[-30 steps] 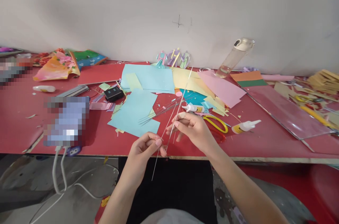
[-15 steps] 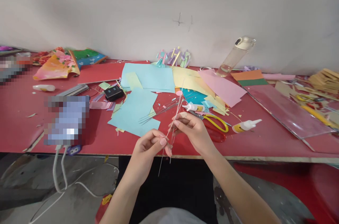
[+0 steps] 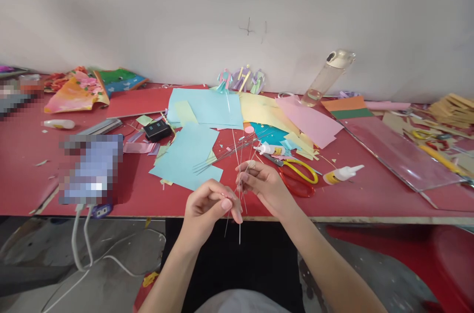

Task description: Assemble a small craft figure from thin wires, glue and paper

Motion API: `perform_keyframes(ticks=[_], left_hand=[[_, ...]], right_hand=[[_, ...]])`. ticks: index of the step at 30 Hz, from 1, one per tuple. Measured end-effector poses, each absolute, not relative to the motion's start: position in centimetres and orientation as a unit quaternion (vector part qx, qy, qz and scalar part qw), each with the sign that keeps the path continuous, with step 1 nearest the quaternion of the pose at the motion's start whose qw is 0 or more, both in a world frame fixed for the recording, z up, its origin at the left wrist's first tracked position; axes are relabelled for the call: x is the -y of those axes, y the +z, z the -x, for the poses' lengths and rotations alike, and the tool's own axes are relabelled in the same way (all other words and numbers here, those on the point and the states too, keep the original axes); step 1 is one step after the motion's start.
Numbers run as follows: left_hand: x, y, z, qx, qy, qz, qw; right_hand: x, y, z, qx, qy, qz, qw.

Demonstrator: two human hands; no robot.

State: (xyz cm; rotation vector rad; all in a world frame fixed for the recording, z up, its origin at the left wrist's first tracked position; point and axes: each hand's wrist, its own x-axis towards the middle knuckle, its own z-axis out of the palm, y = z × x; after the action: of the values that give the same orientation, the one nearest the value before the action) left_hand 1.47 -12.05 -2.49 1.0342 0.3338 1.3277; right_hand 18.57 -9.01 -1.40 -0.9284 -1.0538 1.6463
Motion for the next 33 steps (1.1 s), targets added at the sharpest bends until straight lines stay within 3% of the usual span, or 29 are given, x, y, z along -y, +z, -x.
perform_keyframes(ticks=[13, 24, 30, 33], left_hand=[[11.9, -2.1, -1.1, -0.256, 0.570, -0.439, 0.646], [11.8, -2.2, -0.4, -0.213, 0.632, -0.466, 0.581], [13.0, -1.4, -0.8, -0.201, 0.575, -0.537, 0.584], [13.6, -0.9, -0.6, -0.215, 0.541, -0.570, 0.580]], right_hand=[[8.8, -1.7, -19.3, 0.444, 0.682, 0.402, 0.420], [8.2, -1.2, -20.3, 0.560, 0.397, 0.553, 0.472], [9.8, 0.1, -18.2, 0.528, 0.623, 0.414, 0.402], [10.1, 0.4, -17.9, 0.492, 0.671, 0.390, 0.395]])
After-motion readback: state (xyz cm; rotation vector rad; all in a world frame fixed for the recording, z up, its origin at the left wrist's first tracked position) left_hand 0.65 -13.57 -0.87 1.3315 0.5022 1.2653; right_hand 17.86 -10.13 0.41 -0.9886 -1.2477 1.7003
